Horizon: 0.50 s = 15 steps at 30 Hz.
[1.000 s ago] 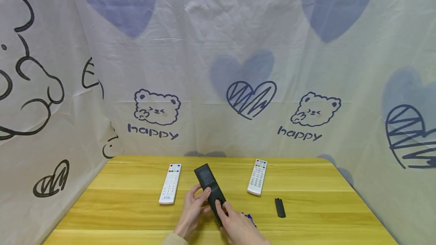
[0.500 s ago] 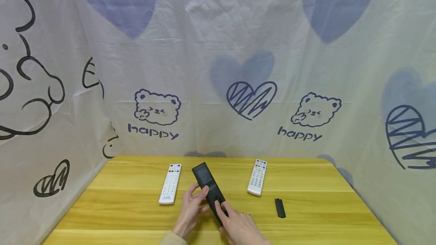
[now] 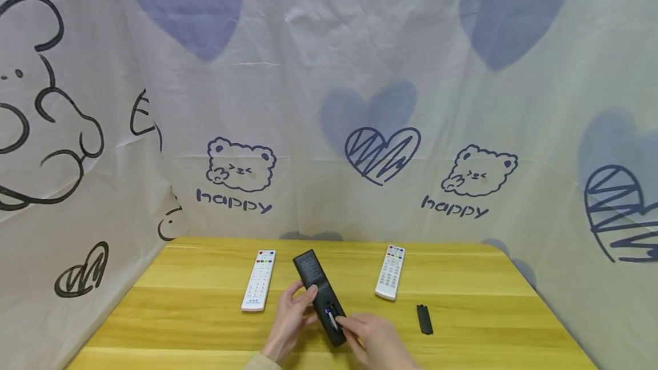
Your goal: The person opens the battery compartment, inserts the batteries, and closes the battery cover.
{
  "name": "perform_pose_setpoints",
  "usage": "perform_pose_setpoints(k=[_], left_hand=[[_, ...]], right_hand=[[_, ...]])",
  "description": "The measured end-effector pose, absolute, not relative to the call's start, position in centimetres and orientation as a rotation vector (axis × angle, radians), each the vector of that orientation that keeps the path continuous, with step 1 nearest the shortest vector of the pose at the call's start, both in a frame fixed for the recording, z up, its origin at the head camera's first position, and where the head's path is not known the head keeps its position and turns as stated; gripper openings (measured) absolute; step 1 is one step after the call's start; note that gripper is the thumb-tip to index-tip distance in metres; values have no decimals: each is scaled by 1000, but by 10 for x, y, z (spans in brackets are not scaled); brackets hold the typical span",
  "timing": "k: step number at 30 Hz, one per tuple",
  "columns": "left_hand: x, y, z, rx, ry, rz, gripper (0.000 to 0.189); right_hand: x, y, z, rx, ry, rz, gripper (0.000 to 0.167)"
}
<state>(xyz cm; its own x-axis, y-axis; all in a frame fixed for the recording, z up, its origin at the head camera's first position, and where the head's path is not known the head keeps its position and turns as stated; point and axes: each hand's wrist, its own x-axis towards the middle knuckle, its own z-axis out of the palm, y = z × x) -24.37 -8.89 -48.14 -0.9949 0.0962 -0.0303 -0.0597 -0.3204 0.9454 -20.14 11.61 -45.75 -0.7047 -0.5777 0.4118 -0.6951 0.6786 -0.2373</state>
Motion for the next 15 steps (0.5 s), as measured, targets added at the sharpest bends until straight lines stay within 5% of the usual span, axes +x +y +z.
perform_pose_setpoints(k=[8, 15], left_hand=[[-244, -90, -479, 26, 1747, 2476, 60], [-243, -90, -478, 17, 1756, 2471, 59]], right_hand=[[-211, 141, -454, 742, -2740, 781, 18], [-219, 170, -446, 544, -3062, 871, 32]])
